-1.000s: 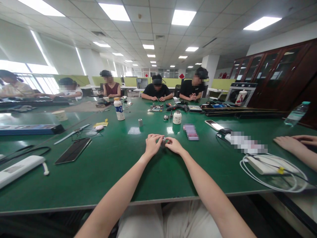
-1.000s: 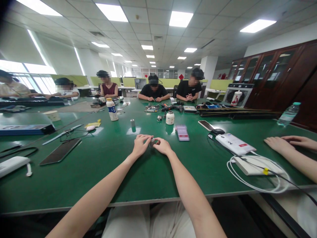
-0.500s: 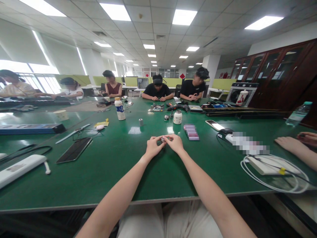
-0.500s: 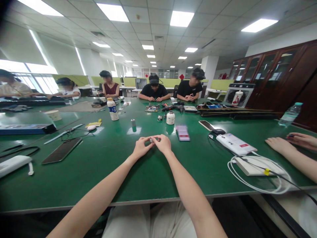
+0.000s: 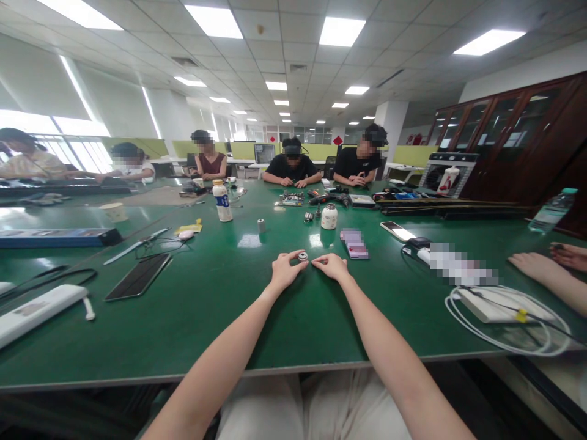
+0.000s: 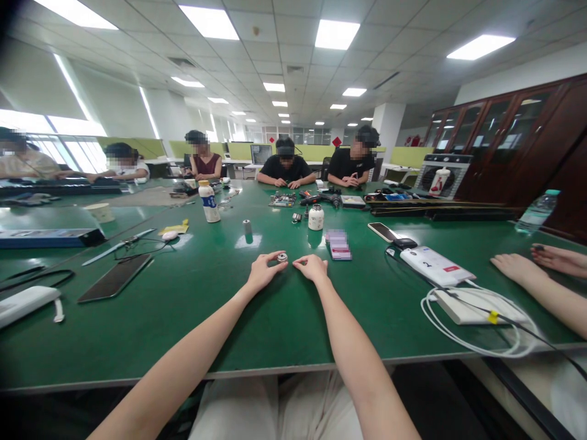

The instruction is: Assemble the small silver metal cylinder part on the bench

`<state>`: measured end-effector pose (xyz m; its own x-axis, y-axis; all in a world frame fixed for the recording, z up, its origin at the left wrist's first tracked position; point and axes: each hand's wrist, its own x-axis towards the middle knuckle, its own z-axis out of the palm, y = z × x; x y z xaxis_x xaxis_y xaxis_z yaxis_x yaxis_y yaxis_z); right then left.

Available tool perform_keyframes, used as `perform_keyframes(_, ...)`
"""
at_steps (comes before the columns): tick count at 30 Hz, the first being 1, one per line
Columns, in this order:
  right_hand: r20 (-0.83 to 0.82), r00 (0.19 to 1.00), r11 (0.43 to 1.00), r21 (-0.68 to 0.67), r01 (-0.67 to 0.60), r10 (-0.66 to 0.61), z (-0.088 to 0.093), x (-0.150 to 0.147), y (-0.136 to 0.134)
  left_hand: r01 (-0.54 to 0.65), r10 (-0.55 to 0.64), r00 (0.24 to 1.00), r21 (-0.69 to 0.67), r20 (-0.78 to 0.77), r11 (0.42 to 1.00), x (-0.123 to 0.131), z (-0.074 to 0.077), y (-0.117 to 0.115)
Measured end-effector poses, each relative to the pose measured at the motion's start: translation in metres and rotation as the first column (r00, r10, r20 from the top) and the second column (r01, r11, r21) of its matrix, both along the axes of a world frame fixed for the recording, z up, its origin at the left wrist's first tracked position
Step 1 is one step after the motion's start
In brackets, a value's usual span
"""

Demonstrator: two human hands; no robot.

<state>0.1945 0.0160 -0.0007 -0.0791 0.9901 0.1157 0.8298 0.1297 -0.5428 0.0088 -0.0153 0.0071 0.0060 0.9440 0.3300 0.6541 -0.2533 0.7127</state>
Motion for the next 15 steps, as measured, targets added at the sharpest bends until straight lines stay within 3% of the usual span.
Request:
perform_keyframes(10, -0.051, 0.998, 0.994, 0.101, 0.043, -0.038, -0.007, -0.003, 0.000, 0.032, -0.028, 0.999, 0.093, -0.045, 0.995, 0.000, -0.010, 0.003)
perform_keyframes(13, -0.150, 0.986, 0.970, 0.219, 0.102, -0.069, -0.006, -0.009, 0.000, 0.037, -0.031, 0.997, 0.089, -0.076, 0.995, 0.000, -0.011, 0.004)
perform_keyframes(15, -0.245, 0.969, 0.945, 0.315, 0.091, -0.011, -0.002, -0.015, 0.000, 0.041, -0.034, 0.996, 0.084, -0.084, 0.996, 0.000, -0.012, 0.005)
